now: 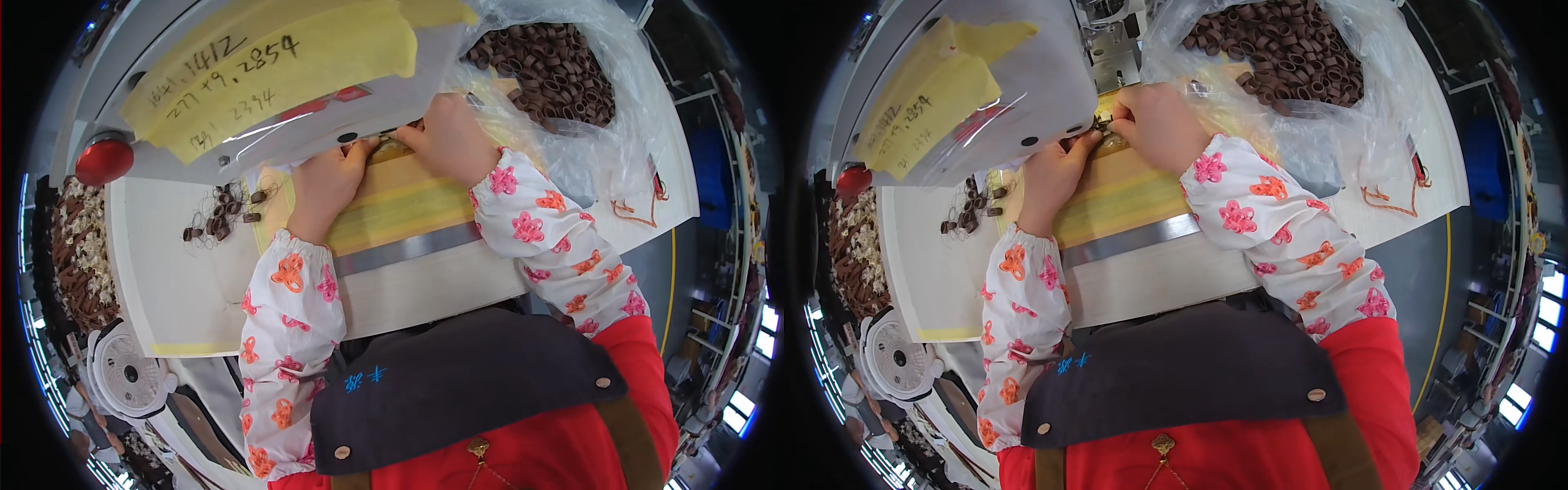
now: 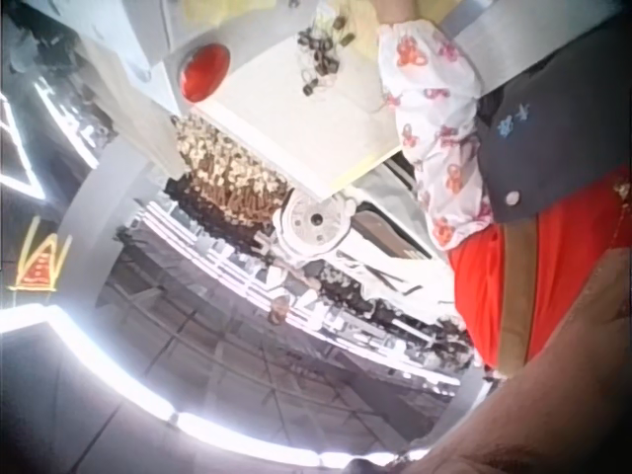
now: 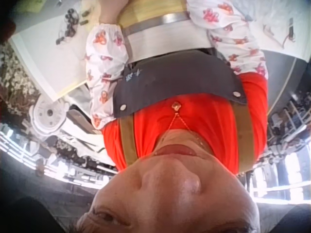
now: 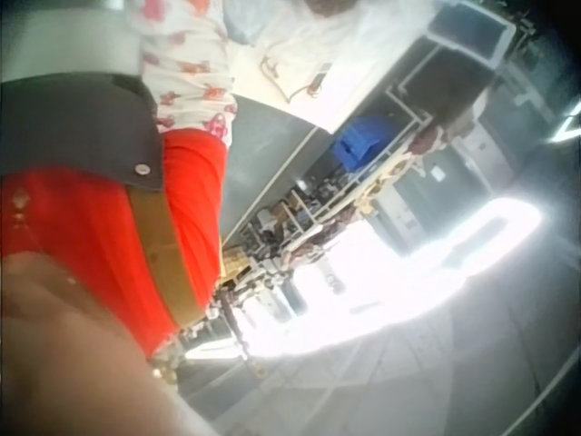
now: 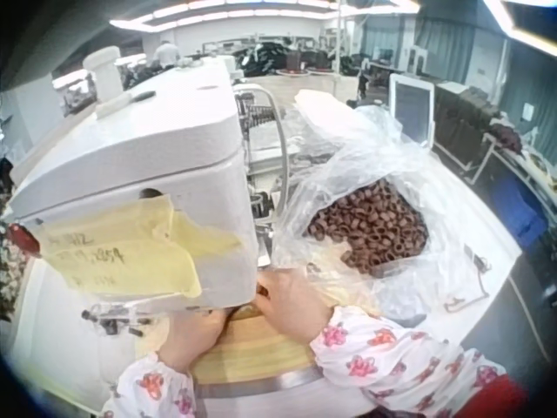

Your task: Sewing small leather loops or components using an industrial sewing machine.

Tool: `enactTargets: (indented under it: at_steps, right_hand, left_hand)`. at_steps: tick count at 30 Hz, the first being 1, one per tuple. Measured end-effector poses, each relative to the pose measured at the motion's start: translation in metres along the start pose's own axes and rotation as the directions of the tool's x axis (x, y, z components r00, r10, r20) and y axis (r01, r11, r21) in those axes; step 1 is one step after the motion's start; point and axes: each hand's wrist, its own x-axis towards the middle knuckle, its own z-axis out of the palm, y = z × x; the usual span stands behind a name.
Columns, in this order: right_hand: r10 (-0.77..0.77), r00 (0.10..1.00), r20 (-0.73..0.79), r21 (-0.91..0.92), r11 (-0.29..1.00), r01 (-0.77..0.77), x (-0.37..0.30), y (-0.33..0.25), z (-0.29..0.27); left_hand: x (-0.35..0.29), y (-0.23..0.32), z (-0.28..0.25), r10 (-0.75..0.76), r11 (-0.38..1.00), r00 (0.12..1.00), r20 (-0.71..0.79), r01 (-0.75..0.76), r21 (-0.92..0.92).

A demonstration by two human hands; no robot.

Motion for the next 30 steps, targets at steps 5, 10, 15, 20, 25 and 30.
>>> enactTargets:
  at_steps: [5,10,15,20,25,30]
  right_hand:
    - [0.010,0.999,-0.039,0.013,1.000,-0.010,-0.003,-0.001,-0.005]
    - [-0.059,0.991,-0.119,0.080,0.994,0.069,-0.003,0.012,0.008]
    - [0.018,0.997,-0.079,0.089,0.996,-0.011,-0.018,0.007,0.004]
    - [0.271,0.899,0.343,0.433,0.804,-0.408,-0.020,-0.009,-0.008]
    - [0.102,0.993,0.056,0.339,0.934,-0.115,-0.036,0.002,0.006]
    - [-0.142,0.971,0.190,0.236,0.967,0.095,-0.069,-0.034,0.005]
  left_hand:
    - [0.003,-0.001,0.005,0.073,0.997,0.996,-0.050,-0.073,0.014]
    - [-0.009,0.001,-0.006,0.171,0.976,0.978,-0.118,-0.151,0.158]
    - [-0.028,0.015,0.003,0.445,0.887,0.896,0.012,-0.442,0.129]
    - [-0.039,0.017,-0.009,0.560,0.823,0.822,0.105,-0.566,0.049]
    - [-0.031,0.014,-0.011,0.317,0.946,0.946,0.072,-0.310,-0.095]
    - [-0.020,0.017,-0.003,0.558,0.798,0.793,-0.243,-0.594,-0.106]
